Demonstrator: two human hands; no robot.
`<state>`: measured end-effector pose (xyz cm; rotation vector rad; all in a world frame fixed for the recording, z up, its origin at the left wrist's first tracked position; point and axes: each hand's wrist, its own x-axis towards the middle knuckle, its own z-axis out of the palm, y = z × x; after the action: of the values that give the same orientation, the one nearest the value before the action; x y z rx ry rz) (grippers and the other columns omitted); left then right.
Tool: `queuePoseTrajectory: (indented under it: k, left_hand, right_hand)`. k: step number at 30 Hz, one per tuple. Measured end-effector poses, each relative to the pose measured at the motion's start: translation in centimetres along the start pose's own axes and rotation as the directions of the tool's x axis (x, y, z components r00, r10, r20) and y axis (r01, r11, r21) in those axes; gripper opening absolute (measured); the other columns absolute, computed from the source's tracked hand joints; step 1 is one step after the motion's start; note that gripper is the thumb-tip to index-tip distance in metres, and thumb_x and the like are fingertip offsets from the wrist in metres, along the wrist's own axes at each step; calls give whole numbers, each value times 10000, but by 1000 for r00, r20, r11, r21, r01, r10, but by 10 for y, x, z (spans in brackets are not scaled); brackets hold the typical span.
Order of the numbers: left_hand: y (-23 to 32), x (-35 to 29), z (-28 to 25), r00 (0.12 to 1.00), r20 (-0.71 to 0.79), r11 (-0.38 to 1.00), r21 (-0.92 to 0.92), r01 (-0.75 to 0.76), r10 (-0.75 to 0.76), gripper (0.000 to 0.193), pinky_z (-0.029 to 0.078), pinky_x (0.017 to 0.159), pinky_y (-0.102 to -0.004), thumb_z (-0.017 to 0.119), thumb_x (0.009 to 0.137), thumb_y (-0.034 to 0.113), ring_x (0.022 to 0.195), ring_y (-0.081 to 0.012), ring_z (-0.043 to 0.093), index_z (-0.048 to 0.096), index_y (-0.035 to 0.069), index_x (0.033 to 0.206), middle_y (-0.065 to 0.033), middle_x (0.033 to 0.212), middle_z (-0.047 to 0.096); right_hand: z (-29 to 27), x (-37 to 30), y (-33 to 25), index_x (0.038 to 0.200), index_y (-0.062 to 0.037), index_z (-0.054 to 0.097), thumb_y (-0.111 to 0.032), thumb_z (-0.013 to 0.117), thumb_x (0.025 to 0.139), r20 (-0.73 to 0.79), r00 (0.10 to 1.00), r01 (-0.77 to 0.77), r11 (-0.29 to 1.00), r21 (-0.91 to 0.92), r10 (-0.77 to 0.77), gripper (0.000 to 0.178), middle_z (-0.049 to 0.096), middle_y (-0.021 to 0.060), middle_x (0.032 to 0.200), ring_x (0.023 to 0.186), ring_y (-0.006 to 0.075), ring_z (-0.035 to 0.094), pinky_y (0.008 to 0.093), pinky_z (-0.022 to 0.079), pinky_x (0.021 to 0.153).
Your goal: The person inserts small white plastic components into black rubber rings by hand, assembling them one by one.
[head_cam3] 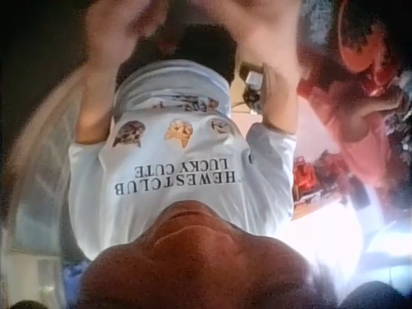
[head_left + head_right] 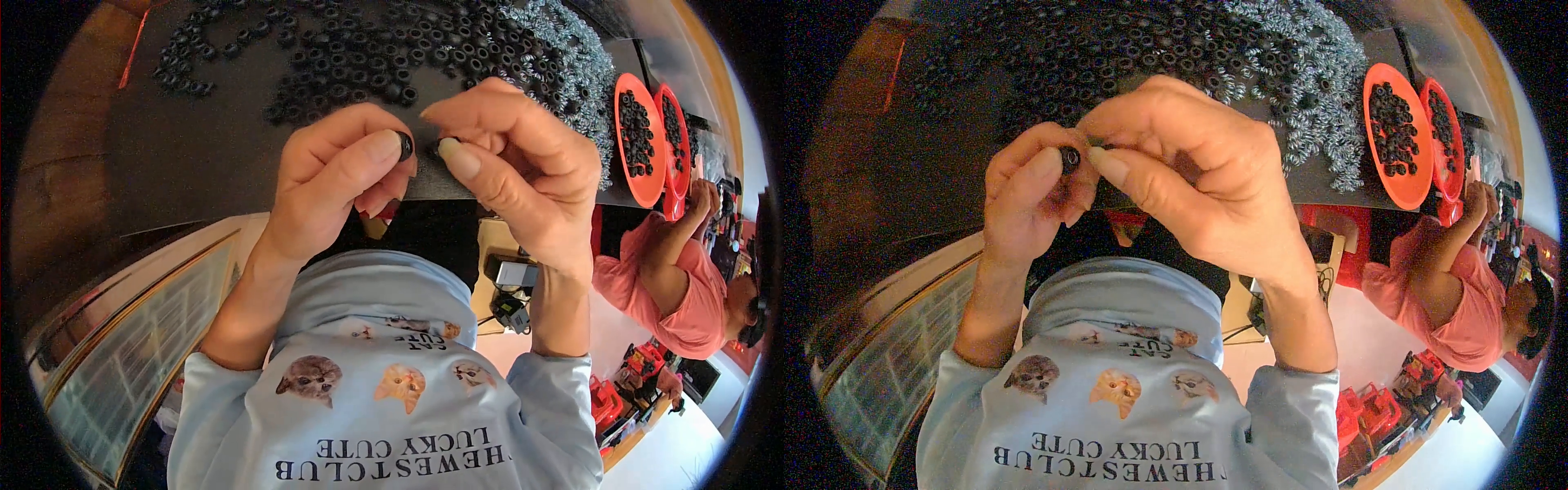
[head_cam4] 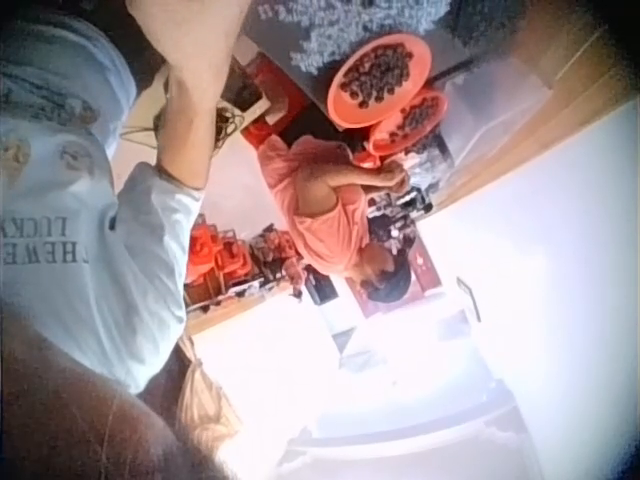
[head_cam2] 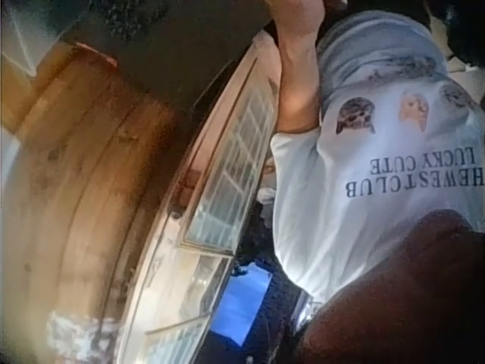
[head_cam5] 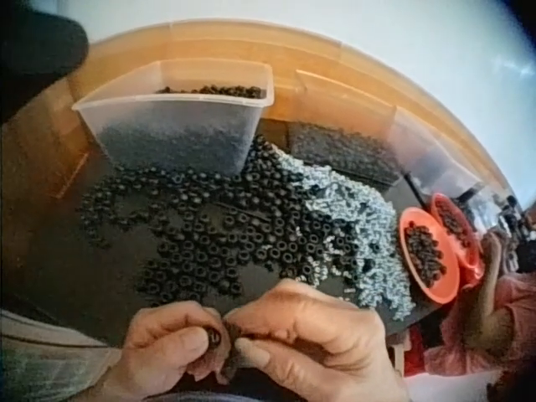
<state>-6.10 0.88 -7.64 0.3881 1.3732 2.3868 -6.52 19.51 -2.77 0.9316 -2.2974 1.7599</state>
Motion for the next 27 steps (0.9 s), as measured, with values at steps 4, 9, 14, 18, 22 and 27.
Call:
queuePoseTrajectory:
  k: [4,9,14,18,22,27]
  left_hand:
    - [1,0,-1,1000,4,1000,6,14,-14,250,331,462,-189,489,939,234,520,-42,419,570,2,895,-33,676,555]
    - [2,0,0,999,42,1000,-10,26,-26,270,334,474,-186,486,947,250,528,-45,424,565,-3,899,-34,672,547]
    - [1,-1,0,999,37,999,3,34,-34,282,332,474,-182,480,950,262,532,-48,427,569,1,892,-31,674,544]
    - [1,-1,1,998,42,999,25,39,-40,293,328,465,-181,474,953,275,531,-47,426,572,6,888,-27,673,542]
    - [2,-1,2,997,7,996,29,80,-80,309,324,457,-178,469,955,294,530,-46,429,576,13,881,-25,673,544]
    - [3,-2,1,996,21,995,53,88,-89,314,326,458,-179,467,956,294,533,-48,434,579,15,866,-23,669,543]
  right_hand:
    - [12,-2,-3,918,61,607,11,604,843,-58,953,-242,863,443,297,91,567,72,810,562,42,445,165,321,474]
    - [15,-5,3,922,71,602,16,596,849,-64,969,-184,866,465,240,92,574,89,855,566,44,465,171,348,477]
    - [12,-8,2,936,68,607,46,597,831,-73,972,-164,871,462,222,108,580,97,880,580,59,474,172,365,501]
    - [14,-8,7,944,58,615,65,607,809,-129,989,-44,969,242,77,135,587,94,877,609,73,492,178,382,525]
    - [16,-6,6,915,16,637,73,619,780,-128,991,34,999,-29,-38,148,574,95,792,710,179,592,268,465,613]
    - [17,-10,1,919,16,639,70,626,775,-139,990,-3,1000,-25,0,154,572,90,786,712,173,590,265,458,598]
